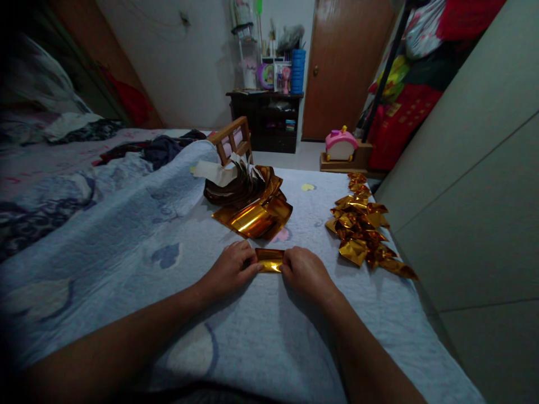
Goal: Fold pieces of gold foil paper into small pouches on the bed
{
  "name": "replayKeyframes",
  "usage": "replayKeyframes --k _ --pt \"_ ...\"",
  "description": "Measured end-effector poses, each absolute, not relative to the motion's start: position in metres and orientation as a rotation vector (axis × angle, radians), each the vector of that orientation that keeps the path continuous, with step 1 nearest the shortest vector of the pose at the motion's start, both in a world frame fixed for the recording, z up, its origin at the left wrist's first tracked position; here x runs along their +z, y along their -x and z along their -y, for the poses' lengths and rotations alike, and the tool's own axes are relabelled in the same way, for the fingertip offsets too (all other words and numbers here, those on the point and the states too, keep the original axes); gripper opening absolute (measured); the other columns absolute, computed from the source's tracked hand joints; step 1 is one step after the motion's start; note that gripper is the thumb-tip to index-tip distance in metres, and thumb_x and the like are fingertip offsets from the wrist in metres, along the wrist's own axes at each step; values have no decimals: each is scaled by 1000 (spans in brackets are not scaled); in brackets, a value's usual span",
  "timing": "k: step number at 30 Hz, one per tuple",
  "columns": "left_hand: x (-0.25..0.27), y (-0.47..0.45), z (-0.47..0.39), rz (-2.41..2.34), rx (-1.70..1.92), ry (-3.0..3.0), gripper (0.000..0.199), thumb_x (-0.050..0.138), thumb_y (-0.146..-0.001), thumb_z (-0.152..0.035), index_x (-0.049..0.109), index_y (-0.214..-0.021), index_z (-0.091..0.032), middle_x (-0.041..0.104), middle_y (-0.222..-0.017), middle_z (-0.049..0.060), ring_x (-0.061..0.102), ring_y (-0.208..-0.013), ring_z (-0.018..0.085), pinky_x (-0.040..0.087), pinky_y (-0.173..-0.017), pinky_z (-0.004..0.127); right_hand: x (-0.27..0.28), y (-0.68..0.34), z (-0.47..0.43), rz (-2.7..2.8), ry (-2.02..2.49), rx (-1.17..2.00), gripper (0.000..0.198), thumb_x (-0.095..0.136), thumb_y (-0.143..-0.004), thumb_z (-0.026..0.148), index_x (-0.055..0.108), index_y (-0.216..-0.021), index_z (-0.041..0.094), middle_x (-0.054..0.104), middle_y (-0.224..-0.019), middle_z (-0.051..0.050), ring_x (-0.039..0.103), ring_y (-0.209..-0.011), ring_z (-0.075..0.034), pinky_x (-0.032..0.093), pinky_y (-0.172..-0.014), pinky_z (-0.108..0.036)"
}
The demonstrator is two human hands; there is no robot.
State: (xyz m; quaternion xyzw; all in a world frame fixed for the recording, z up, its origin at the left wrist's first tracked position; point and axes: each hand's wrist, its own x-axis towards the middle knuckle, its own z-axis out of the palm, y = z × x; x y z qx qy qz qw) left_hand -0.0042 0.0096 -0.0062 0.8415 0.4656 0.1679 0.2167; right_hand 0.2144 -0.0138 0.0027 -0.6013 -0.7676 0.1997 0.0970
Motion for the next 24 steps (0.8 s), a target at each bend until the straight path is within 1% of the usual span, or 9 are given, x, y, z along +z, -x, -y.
replayKeyframes --k 11,24 --pt "-6 0 -8 -1354 411 -2394 18 59 -92 -27 62 -77 -18 61 -86 5 55 -86 23 39 -78 36 2 -212 15 2309 1771 552 17 52 -93 18 66 -83 17 67 -85 -10 57 -77 -20 36 -68 -30" --pt "-4 -1 -6 -1406 368 -2377 18 61 -91 -28 61 -76 -18 61 -89 5 55 -89 23 38 -79 36 5 -209 16 2324 1839 530 15 55 -91 19 67 -84 15 69 -87 -10 61 -80 -21 36 -70 -31"
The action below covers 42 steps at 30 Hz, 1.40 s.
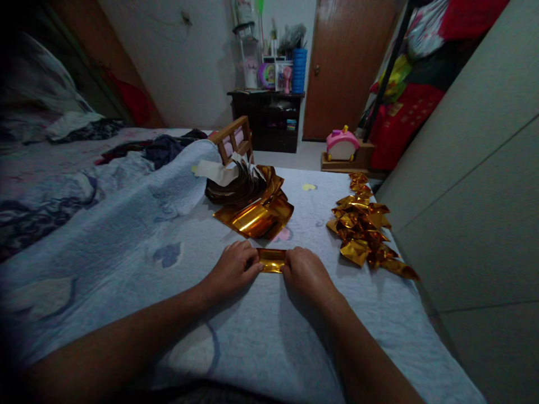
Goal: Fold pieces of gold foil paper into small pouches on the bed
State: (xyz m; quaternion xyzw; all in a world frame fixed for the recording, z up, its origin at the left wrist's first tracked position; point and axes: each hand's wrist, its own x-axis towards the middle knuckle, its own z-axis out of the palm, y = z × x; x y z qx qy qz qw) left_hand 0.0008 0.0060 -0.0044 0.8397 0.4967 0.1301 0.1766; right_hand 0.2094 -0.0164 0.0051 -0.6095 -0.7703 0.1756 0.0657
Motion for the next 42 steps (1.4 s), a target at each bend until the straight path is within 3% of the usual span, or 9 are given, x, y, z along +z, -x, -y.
replayKeyframes --k 13,27,32,36,42 --pt "-4 -3 -3 -1412 339 -2414 15 58 -93 -26 63 -82 -18 62 -94 5 54 -92 23 38 -82 37 13 -206 18 2253 1969 544 15 60 -91 24 71 -84 16 72 -87 -10 63 -79 -21 33 -64 -30" --pt "-6 -3 0 -1402 404 -2444 5 60 -93 -23 61 -91 -19 63 -95 4 53 -92 23 38 -80 36 7 -209 17 2316 1897 519 17 55 -93 22 69 -85 16 70 -88 -10 62 -81 -21 35 -69 -31" --pt "-10 -3 4 -1307 461 -2650 9 58 -97 -25 67 -98 -22 62 -97 4 52 -91 22 38 -78 35 7 -209 18 2230 1909 543 6 60 -90 21 63 -86 17 68 -85 -6 58 -77 -19 33 -66 -29" --pt "-15 -2 9 -1241 482 -2917 12 59 -99 -28 71 -98 -27 60 -87 3 49 -81 22 35 -70 35 4 -211 18 2206 1897 535 5 63 -89 19 60 -85 18 66 -81 -3 56 -74 -18 31 -64 -28" --pt "-12 -1 15 -1038 500 -3180 11 58 -98 -21 69 -102 -19 61 -87 5 52 -83 23 39 -72 38 5 -205 20 2343 1742 347 12 59 -95 16 66 -85 17 66 -87 -6 57 -80 -19 37 -71 -30"
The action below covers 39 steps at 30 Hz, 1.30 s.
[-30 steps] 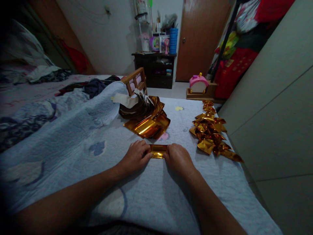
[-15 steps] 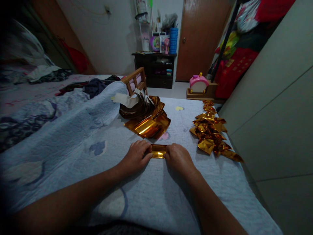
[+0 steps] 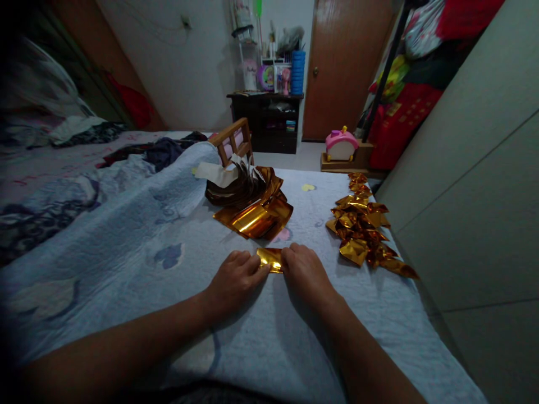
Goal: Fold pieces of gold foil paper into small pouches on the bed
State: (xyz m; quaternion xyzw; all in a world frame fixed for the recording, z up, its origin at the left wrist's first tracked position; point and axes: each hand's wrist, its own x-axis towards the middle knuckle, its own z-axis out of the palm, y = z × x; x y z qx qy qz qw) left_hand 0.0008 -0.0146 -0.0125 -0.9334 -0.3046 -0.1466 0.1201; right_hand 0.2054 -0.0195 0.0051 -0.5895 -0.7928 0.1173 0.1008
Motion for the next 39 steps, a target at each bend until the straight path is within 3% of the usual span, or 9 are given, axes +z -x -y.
replayKeyframes --k 5,10,16,24,32,39 --pt "-12 -2 12 707 -431 2775 12 56 -98 -17 67 -99 -13 64 -90 6 55 -84 23 44 -77 39 9 -196 24 2537 1555 304 16 56 -96 12 72 -94 16 69 -95 -8 60 -89 -21 42 -80 -33" --pt "-13 -2 15 707 -369 2811 17 50 -98 -11 67 -95 -11 64 -84 7 58 -78 22 48 -71 38 12 -196 31 2549 1455 406 26 48 -96 8 72 -103 16 69 -104 -8 61 -97 -20 44 -87 -32" --pt "-14 1 22 750 -408 2791 16 52 -96 -10 67 -94 -10 65 -80 7 61 -74 22 51 -67 36 21 -195 41 2585 1447 391 26 48 -95 10 70 -106 20 64 -104 -8 55 -89 -20 41 -80 -31" --pt "-11 1 23 774 -333 2765 14 53 -95 -11 67 -92 -11 65 -79 7 60 -70 22 50 -64 36 29 -204 43 2658 1424 395 35 53 -87 9 68 -115 24 61 -107 -9 53 -93 -22 40 -81 -33" --pt "-11 3 18 726 -359 2805 17 51 -96 -11 67 -93 -13 66 -82 7 60 -74 22 49 -68 37 15 -195 28 2392 1568 523 26 49 -100 16 72 -89 18 64 -90 -5 58 -85 -17 39 -76 -27" --pt "-15 3 20 722 -372 2818 15 53 -96 -12 68 -94 -12 67 -85 8 61 -78 23 51 -71 38 2 -173 24 2321 1875 242 15 50 -99 22 64 -96 17 67 -95 -8 58 -89 -23 34 -76 -34"
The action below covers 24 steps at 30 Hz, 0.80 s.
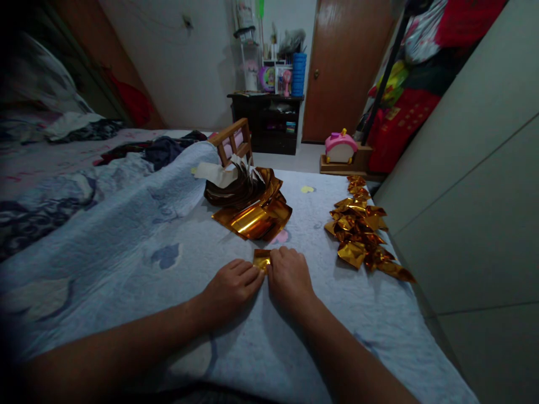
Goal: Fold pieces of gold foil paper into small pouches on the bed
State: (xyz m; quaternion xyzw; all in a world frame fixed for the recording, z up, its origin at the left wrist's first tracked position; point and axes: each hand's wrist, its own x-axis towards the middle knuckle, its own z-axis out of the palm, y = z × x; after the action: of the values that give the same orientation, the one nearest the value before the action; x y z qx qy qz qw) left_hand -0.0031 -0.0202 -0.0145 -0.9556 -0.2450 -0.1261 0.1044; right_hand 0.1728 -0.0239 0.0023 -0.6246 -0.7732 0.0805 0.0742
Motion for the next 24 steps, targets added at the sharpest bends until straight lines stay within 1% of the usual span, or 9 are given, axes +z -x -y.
replayKeyframes --k 6,11,14,17,20,24 --pt "-16 3 24 750 -349 2801 17 51 -94 -9 67 -91 -12 67 -83 9 61 -74 23 51 -68 37 5 -167 30 2317 1908 150 15 53 -98 32 61 -98 19 65 -97 -10 57 -93 -27 33 -79 -37" --pt "-13 3 26 784 -303 2793 20 47 -93 -7 65 -89 -12 65 -81 9 60 -72 23 50 -65 38 5 -172 32 2279 1954 117 19 56 -97 38 60 -109 24 62 -103 -10 55 -99 -29 33 -80 -38" --pt "-11 4 26 780 -254 2784 19 48 -92 -6 64 -85 -13 64 -78 9 60 -70 23 49 -63 37 4 -180 33 2270 1970 108 28 58 -95 42 60 -118 27 60 -107 -10 53 -101 -31 33 -82 -40" --pt "-11 5 27 771 -230 2749 16 50 -90 -6 64 -85 -13 65 -79 10 61 -69 23 49 -62 36 3 -190 33 2277 1977 120 39 59 -94 42 57 -131 28 59 -113 -11 51 -103 -32 33 -83 -41" --pt "-11 5 28 775 -215 2720 15 51 -88 -7 63 -83 -13 66 -77 10 61 -67 23 49 -60 36 3 -198 33 2282 1982 157 54 60 -94 41 49 -145 29 58 -121 -12 51 -106 -33 33 -84 -42" --pt "-11 6 29 778 -235 2703 15 52 -85 -5 62 -79 -14 64 -73 8 59 -63 23 47 -57 36 4 -205 30 2317 1974 196 64 60 -94 39 40 -154 30 58 -123 -12 52 -105 -33 33 -85 -42"
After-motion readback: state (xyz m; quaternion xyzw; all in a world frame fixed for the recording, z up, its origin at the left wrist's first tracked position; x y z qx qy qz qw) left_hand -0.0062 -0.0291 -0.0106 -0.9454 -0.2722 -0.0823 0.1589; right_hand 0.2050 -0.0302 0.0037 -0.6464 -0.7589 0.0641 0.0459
